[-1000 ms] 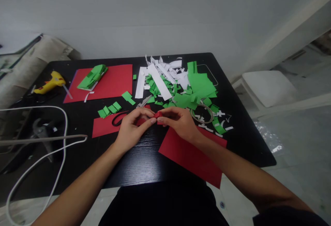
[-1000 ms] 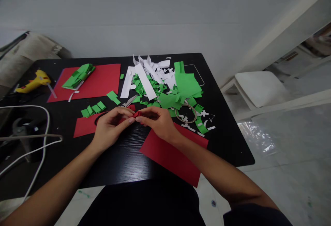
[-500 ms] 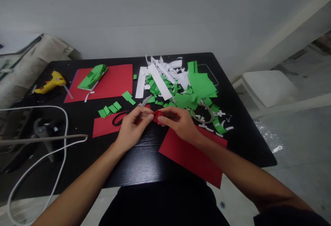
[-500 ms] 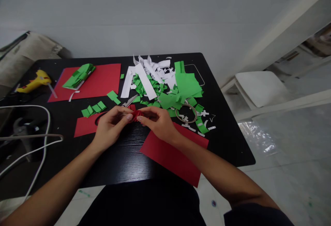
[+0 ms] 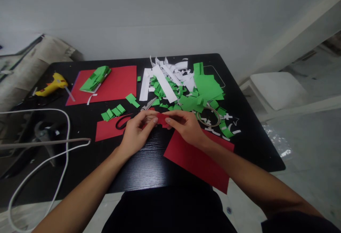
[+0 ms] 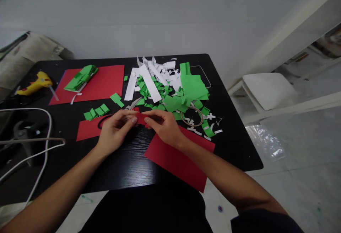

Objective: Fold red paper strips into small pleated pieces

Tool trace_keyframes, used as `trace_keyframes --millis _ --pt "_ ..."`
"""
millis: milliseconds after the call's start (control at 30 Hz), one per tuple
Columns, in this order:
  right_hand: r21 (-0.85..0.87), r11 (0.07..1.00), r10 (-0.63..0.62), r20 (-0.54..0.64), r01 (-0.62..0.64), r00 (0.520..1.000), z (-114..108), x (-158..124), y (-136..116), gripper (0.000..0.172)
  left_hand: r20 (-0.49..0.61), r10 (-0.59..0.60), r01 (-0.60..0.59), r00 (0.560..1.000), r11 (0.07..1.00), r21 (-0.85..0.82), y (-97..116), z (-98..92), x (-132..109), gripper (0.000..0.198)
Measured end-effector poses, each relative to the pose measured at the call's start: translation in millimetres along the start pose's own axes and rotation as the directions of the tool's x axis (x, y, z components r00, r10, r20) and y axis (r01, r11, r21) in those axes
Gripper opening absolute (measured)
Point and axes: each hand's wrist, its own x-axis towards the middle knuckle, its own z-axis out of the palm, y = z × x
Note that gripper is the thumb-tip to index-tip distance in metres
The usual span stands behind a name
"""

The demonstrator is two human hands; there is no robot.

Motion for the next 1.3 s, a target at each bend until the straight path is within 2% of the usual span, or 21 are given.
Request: trace_keyframes --millis 267,400,533,733,900,967,1300 --pt "0.097 0.994 0.052 0.023 -0.054 0.998 -1.5 1.4 -1.6 0.022 -0.021 -0.014 0.014 1.000 0.999 -0.033 3.3 0.6 1.4 0.014" --pt "0.146 0.985 0.075 0.082 -0.087 0.994 -1.1 3.4 3.1 0.028 -0.028 0.068 -0.068 0.997 0.997 0.029 3.6 -1.4 2.1 0.008" --pt "0.134 0.989 0.045 0.085 -0.056 0.995 0.2 3.3 7.4 0.031 -0.013 0.150 -0.148 0.989 0.984 0.101 2.2 -3.9 1.6 0.007" --pt "-0.014 0.999 -0.036 0.046 0.037 0.998 -1.1 0.8 6.1 0.020 0.033 0.172 -0.175 0.984 0.968 0.181 -0.5 -5.7 0.2 0.010" --pt "-0.218 0.954 -0.211 0.008 0.207 0.978 -2.3 0.2 4.4 0.013 0.106 0.214 -0.234 0.971 0.946 0.226 2.0 -6.0 0.9 0.017" --pt "-0.241 0.944 -0.232 0.007 0.226 0.973 -1.9 -0.4 3.7 0.011 0.132 0.240 -0.267 0.962 0.928 0.261 3.3 -6.3 1.5 0.018" --pt "0.044 0.999 0.019 0.011 -0.019 1.000 -6.3 4.4 5.6 0.018 0.163 0.265 -0.305 0.950 0.898 0.317 -0.6 -4.9 2.8 0.013"
